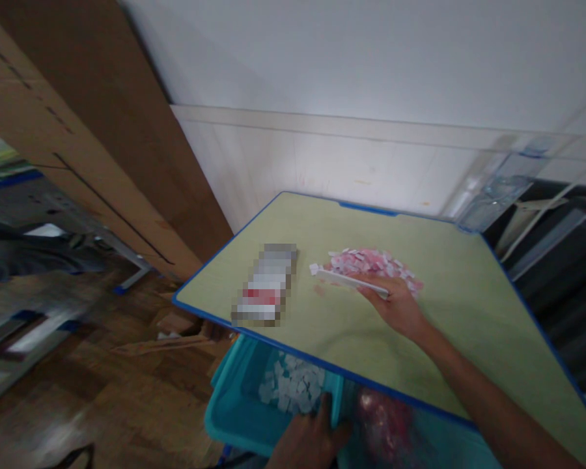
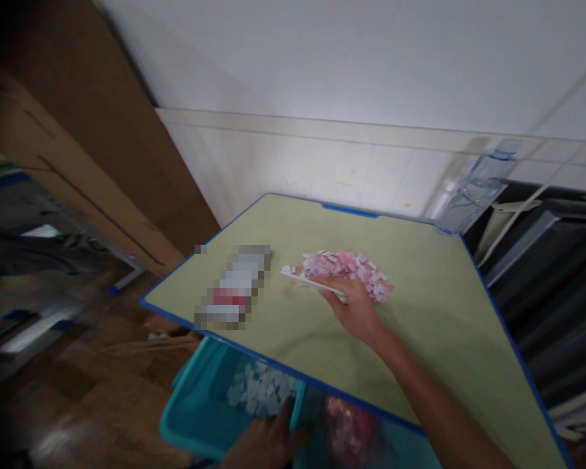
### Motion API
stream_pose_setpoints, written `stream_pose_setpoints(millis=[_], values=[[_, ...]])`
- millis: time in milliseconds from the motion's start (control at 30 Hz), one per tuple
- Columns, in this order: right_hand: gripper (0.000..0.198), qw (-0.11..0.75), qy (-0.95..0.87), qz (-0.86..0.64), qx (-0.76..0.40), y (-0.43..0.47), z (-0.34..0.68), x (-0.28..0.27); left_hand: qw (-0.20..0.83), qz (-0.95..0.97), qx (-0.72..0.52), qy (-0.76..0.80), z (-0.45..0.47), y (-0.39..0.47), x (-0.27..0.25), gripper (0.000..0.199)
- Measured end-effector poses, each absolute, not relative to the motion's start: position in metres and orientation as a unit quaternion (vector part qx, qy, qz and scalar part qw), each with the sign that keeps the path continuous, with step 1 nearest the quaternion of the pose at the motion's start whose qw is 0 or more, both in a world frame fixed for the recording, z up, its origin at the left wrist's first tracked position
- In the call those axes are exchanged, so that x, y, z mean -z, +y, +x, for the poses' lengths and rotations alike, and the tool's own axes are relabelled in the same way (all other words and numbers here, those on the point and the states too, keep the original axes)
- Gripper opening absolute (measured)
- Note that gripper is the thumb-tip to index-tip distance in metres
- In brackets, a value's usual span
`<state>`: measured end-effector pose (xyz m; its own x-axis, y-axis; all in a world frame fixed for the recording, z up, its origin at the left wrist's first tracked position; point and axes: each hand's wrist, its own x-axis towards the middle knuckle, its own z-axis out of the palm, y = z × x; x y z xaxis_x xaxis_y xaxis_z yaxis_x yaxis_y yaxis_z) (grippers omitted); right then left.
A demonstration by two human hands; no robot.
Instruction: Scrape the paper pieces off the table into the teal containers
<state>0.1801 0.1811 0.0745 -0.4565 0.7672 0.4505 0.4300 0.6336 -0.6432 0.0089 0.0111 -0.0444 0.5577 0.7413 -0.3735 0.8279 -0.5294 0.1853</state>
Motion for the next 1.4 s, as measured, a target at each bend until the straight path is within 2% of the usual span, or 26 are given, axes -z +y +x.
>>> stream_pose_setpoints(millis=[200,400,633,800,1000,1200,1400], values=[[0.025,0.331,-0.854,-0.349,-0.199,0.175,0.189,-0.093,0.186,0.861,0.121,0.457,0.009,0.011,0.040,0.044],[0.025,0.377,-0.839,-0.363,-0.150,0.176,0.191,-0.096,0.179,0.865,0.122,0.453,0.009,0.012,0.038,0.047],[0.026,0.338,-0.852,-0.365,-0.163,0.174,0.192,-0.098,0.190,0.856,0.132,0.461,0.009,0.009,0.040,0.051],[0.025,0.345,-0.849,-0.373,-0.145,0.176,0.195,-0.100,0.199,0.854,0.125,0.464,0.010,0.010,0.036,0.050],[0.028,0.312,-0.868,-0.339,-0.184,0.174,0.194,-0.101,0.194,0.855,0.129,0.463,0.010,0.011,0.035,0.055],[0.026,0.327,-0.854,-0.356,-0.194,0.170,0.195,-0.110,0.199,0.854,0.122,0.464,0.010,0.009,0.033,0.052],[0.036,0.250,-0.906,-0.244,-0.240,0.172,0.186,-0.093,0.201,0.857,0.117,0.460,0.011,0.010,0.032,0.047]])
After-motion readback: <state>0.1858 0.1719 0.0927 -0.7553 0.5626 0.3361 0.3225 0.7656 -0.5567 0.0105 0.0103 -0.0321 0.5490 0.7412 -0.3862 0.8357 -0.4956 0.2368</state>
